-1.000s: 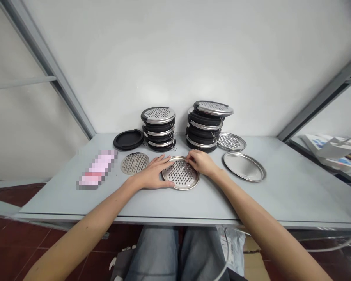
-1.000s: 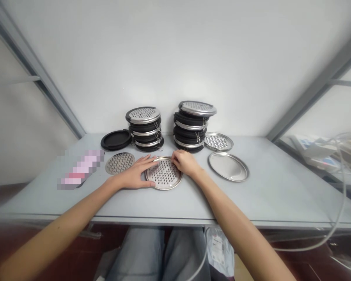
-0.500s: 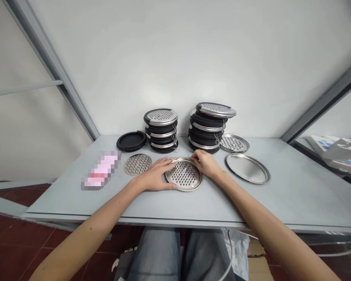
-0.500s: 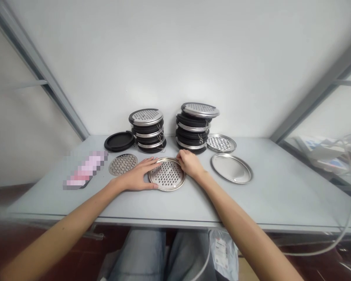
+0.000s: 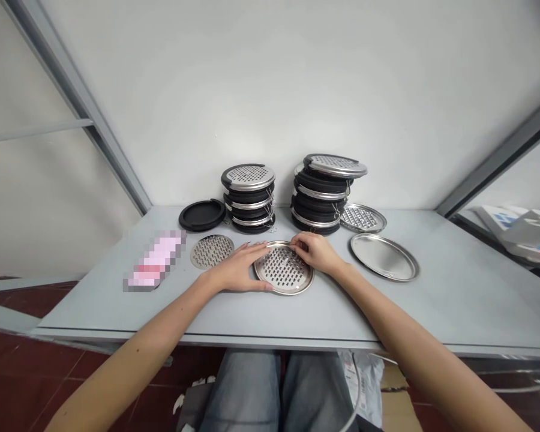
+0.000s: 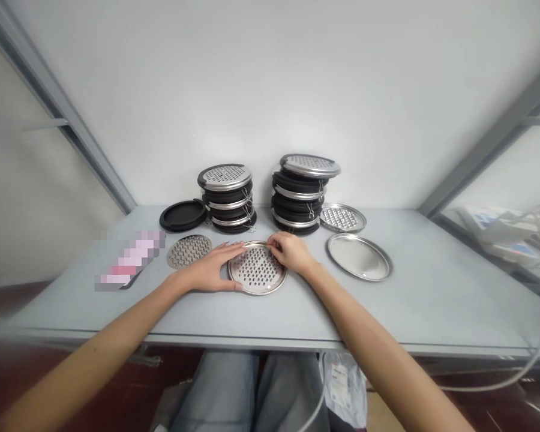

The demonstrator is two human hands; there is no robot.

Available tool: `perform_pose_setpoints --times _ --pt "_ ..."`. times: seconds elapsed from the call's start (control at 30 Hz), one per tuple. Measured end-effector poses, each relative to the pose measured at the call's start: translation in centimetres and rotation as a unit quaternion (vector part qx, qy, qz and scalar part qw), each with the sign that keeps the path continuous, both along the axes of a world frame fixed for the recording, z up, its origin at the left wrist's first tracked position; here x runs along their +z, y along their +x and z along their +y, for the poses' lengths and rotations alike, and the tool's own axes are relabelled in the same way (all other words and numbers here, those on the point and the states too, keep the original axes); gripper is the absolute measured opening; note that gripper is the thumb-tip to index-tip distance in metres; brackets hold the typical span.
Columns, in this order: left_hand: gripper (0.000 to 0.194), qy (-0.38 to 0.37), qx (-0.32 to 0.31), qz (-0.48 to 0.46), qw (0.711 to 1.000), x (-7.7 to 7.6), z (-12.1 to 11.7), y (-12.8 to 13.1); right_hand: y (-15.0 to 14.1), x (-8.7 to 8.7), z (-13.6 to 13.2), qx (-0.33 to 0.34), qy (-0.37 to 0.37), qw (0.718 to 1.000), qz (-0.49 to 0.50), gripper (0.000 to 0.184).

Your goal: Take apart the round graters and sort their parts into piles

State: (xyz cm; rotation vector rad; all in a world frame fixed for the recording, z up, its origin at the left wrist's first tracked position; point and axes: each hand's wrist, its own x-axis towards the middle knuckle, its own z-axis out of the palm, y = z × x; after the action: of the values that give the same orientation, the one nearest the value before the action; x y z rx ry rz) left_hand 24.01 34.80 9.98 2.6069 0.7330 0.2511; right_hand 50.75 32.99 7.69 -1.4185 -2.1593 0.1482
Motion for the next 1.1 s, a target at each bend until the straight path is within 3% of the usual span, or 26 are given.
perform_pose_setpoints --times 0.63,0.93,1.1 --pt "0.099 -0.009 0.012 -0.008 1.0 -0.21 -0.2 0.02 -0.17 -0.11 0.01 -0.039 0.007 0.999 -0.016 0.011" --pt "0.098 -0.018 0.016 -0.013 1.0 0.0 -0.1 0.03 -0.17 0.11 -0.22 -0.007 0.014 1.0 -0.019 0.017" --pt "0.108 -0.024 0.026 -0.027 0.999 -0.1 -0.04 0.01 -0.07 0.01 -0.23 0.01 0.016 1.0 -0.009 0.017"
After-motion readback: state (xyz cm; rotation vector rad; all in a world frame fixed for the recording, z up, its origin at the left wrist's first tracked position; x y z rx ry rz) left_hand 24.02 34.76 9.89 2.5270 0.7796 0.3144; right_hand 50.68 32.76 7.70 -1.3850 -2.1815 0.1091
